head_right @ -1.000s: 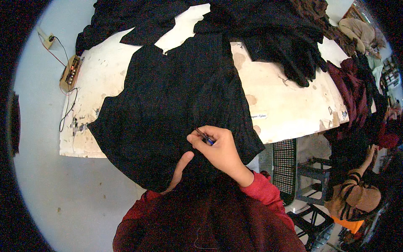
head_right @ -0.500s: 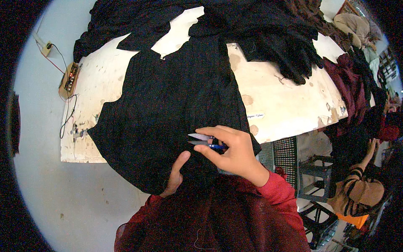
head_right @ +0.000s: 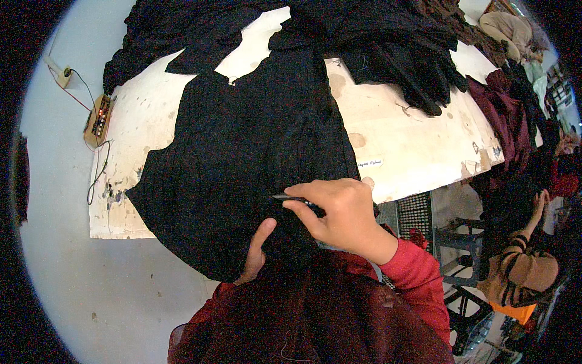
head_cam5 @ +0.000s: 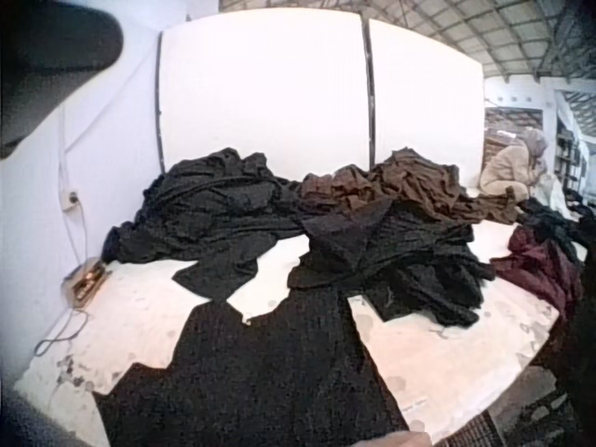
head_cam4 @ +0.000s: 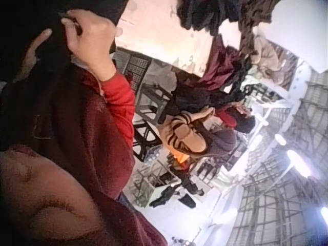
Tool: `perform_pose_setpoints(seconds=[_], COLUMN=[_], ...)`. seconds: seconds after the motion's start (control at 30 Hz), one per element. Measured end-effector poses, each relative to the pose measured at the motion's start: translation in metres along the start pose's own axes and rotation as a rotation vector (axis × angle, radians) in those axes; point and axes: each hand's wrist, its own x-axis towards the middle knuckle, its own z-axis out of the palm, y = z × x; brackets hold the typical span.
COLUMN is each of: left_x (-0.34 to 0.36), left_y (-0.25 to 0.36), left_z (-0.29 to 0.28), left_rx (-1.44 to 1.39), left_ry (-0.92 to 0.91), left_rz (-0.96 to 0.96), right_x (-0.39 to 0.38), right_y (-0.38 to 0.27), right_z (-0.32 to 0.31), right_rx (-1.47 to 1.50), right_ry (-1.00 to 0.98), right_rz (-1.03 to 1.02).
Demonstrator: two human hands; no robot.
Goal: The person uses a small blade to cut along the seams and edges of a black garment laid on a table. They repeatedly adjust the fabric, lift sections, and make precise cuts along the garment's length.
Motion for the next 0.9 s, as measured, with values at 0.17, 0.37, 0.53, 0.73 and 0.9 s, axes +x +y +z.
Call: perform_pose_setpoints(seconds=[0.17,0.37,0.53,0.73,0.9], left_x=[-0.002,0.000,-0.006,-0.002,-0.002], left_y=[-0.013,-0.006,-0.017,0.006,0.000], left_z=[0.001,-0.006,-0.009,-0.004,-0.008], left_rx=[0.000,0.093,0.162,0.026,0.108], left_ry=[0.047,-0.126,-0.062,-0.136,-0.147], left_rz=[0.035,-0.024,-0.009,-0.013,-0.027], right_x=[0.008,0.013,0.021,0.001,-0.001], right_y=[-0.001,0.013,0.022,-0.002,-0.004], right_z=[0.002,0.037,0.023,0.011,0.015], right_rx=[0.269,0.438,0.350,0.185,-0.003], right_ry=[0.046,0.000,0.319,0.037,0.077], right_rz=[0.093,0.052,0.197,0.129,-0.030])
